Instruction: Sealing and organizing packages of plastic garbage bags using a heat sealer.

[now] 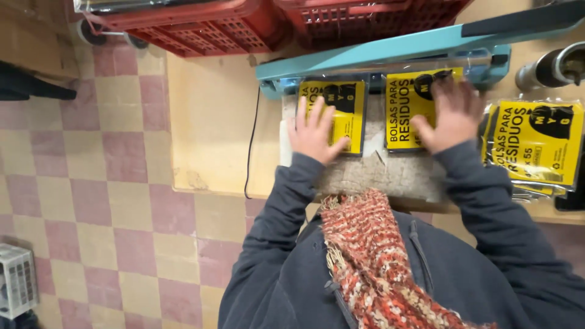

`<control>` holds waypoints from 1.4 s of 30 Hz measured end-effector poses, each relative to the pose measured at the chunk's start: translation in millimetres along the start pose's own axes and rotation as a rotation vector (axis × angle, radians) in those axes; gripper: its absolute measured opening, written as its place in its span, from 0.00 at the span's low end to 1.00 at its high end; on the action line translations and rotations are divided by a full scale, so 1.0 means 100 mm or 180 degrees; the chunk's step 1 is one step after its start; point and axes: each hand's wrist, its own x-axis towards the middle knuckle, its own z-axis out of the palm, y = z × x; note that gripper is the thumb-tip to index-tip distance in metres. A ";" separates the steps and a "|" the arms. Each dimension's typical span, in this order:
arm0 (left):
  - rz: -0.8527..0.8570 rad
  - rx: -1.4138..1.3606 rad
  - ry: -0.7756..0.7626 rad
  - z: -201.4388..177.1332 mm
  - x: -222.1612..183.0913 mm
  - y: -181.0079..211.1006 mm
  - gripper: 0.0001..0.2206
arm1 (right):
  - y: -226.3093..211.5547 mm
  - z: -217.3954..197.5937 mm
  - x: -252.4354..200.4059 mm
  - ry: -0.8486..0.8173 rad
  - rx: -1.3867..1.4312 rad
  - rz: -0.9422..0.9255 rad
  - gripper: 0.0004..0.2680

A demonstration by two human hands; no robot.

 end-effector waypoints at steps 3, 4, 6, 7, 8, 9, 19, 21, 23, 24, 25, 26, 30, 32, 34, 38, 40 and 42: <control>0.0142 0.0505 -0.0446 0.10 -0.11 0.11 0.39 | -0.53 -0.22 -0.10 -0.0433 -0.0327 -0.0305 0.30; 0.0155 0.0543 -0.0483 0.12 -0.11 0.13 0.41 | -0.57 -0.21 -0.11 -0.0401 -0.0271 -0.0346 0.30; 0.0193 0.0577 -0.0478 0.15 -0.01 0.14 0.42 | -0.60 -0.16 -0.03 -0.0326 -0.0235 -0.0397 0.30; 0.0180 0.0579 -0.0490 0.14 -0.01 0.14 0.42 | -0.62 -0.14 -0.04 -0.0359 -0.0274 -0.0371 0.31; 0.0168 0.0580 -0.0503 0.14 -0.01 0.15 0.42 | -0.64 -0.11 -0.05 -0.0391 -0.0313 -0.0344 0.32; 0.0187 0.0570 -0.0513 0.15 0.00 0.16 0.42 | -0.64 -0.09 -0.04 -0.0389 -0.0322 -0.0321 0.32; 0.0145 0.0598 -0.0511 0.14 0.07 0.19 0.42 | -0.71 -0.05 -0.02 -0.0325 -0.0362 -0.0402 0.32; 0.0074 0.0539 -0.0583 0.16 0.13 0.05 0.41 | -0.71 -0.09 0.00 -0.0342 -0.0359 -0.0452 0.32; -0.0151 0.0492 -0.0776 0.20 0.25 -0.14 0.40 | -0.70 -0.15 0.03 -0.0493 -0.0225 -0.0396 0.31; -0.0171 0.0492 -0.0786 0.21 0.28 -0.20 0.40 | -0.69 -0.13 0.11 -0.0512 -0.0219 -0.0403 0.31; -0.0149 0.0612 -0.0702 0.22 0.33 -0.25 0.40 | -0.67 -0.12 0.18 -0.0539 -0.0166 -0.0465 0.30; -0.0126 0.0732 -0.0618 0.23 0.38 -0.30 0.41 | -0.64 -0.11 0.26 -0.0565 -0.0112 -0.0528 0.29; -0.0069 0.0874 -0.0276 0.34 0.39 -0.27 0.41 | -0.55 0.10 0.53 -0.0526 -0.0477 -0.0693 0.30; -0.0317 0.0913 -0.0652 0.44 0.30 -0.21 0.41 | -0.55 0.18 0.56 -0.0563 -0.0543 -0.0716 0.33; -0.0174 0.0882 -0.0841 0.31 0.27 0.11 0.42 | -0.56 0.20 0.58 -0.0544 -0.0585 -0.0713 0.33; 0.0322 0.0808 -0.0932 0.32 0.15 0.43 0.47 | -0.62 0.20 0.50 -0.0552 -0.0664 -0.0730 0.31; 0.0323 0.0810 -0.0865 0.35 0.19 0.42 0.47 | -0.61 0.22 0.50 -0.0501 -0.0693 -0.0728 0.31; 0.0302 0.0815 -0.0792 0.37 0.21 0.42 0.47 | -0.59 0.25 0.50 -0.0456 -0.0718 -0.0747 0.31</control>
